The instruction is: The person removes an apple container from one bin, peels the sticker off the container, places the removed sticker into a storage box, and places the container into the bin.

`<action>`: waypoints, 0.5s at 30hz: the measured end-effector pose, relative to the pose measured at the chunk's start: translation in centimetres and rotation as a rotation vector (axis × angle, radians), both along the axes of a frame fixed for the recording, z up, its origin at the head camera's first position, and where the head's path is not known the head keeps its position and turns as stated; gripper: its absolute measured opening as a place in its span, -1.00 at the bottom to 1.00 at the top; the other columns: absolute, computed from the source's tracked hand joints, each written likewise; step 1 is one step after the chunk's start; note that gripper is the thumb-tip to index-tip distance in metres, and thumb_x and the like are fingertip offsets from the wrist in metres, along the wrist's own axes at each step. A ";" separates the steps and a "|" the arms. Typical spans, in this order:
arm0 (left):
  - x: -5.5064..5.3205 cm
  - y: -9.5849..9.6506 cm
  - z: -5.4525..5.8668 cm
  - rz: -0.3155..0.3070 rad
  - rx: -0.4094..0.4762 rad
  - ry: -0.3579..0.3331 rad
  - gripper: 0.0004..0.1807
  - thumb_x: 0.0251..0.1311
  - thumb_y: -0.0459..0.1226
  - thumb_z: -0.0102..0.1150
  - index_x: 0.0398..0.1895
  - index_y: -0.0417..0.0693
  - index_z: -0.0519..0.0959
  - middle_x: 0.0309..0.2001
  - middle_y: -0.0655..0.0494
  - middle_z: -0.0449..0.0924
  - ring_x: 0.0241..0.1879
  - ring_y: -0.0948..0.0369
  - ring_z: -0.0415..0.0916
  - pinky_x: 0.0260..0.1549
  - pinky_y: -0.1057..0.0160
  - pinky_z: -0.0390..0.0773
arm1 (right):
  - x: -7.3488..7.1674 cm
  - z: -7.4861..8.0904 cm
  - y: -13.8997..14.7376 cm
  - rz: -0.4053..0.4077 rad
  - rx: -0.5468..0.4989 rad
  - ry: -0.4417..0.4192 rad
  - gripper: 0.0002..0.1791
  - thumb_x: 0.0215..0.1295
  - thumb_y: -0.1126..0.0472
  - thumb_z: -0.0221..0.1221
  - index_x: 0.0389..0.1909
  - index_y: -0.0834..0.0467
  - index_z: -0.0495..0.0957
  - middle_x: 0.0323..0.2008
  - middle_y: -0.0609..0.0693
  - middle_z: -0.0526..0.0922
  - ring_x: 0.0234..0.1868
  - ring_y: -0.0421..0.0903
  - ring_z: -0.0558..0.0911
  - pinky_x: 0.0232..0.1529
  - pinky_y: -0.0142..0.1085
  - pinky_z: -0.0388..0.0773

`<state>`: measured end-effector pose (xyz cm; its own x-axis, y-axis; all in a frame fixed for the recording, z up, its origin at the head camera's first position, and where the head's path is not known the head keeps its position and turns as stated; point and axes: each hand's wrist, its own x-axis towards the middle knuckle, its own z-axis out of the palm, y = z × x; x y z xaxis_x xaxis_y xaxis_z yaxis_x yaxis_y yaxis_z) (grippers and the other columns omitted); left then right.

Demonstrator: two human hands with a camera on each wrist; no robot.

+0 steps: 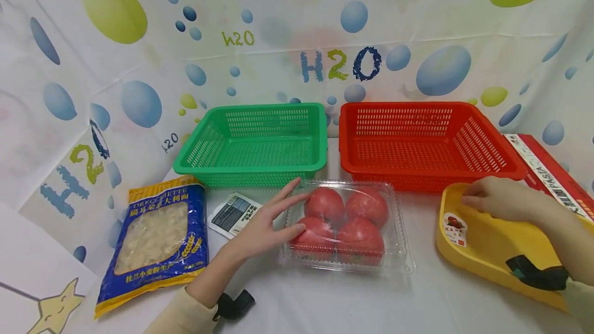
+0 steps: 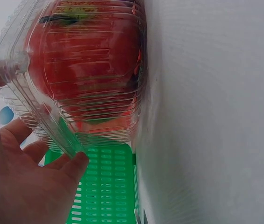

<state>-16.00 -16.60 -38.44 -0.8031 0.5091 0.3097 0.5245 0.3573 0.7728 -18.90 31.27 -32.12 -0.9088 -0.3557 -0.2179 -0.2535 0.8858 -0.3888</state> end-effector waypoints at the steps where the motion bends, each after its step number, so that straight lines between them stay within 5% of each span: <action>1: 0.0 0.0 0.0 0.000 -0.002 0.002 -0.36 0.27 -0.22 0.29 0.44 -0.02 0.43 0.59 0.03 0.00 0.56 0.03 -0.11 0.28 -0.36 0.20 | 0.0 0.3 -0.1 -0.012 0.007 0.008 -0.50 0.40 0.05 0.25 0.07 0.43 0.59 -0.17 0.12 0.69 -0.26 -0.05 0.60 -0.24 -0.04 0.65; 7: -0.1 -0.1 0.1 0.001 -0.016 0.014 -0.37 0.27 -0.23 0.29 0.44 -0.01 0.43 0.59 0.00 0.01 0.55 0.01 -0.09 0.28 -0.36 0.21 | 0.6 2.0 -1.8 -0.058 -0.031 0.077 -0.43 0.43 -0.03 0.21 0.16 0.40 0.56 -0.09 0.15 0.69 -0.13 0.05 0.61 -0.16 0.11 0.62; 15: -0.1 0.0 -0.1 0.027 -0.017 0.004 -0.35 0.31 -0.19 0.27 0.46 -0.02 0.39 0.60 0.01 -0.03 0.55 -0.03 -0.11 0.27 -0.40 0.18 | 1.3 2.5 -6.8 -0.004 -0.207 0.134 -0.47 0.40 -0.03 0.25 0.18 0.29 0.58 -0.01 0.09 0.69 -0.01 0.08 0.62 -0.04 0.08 0.64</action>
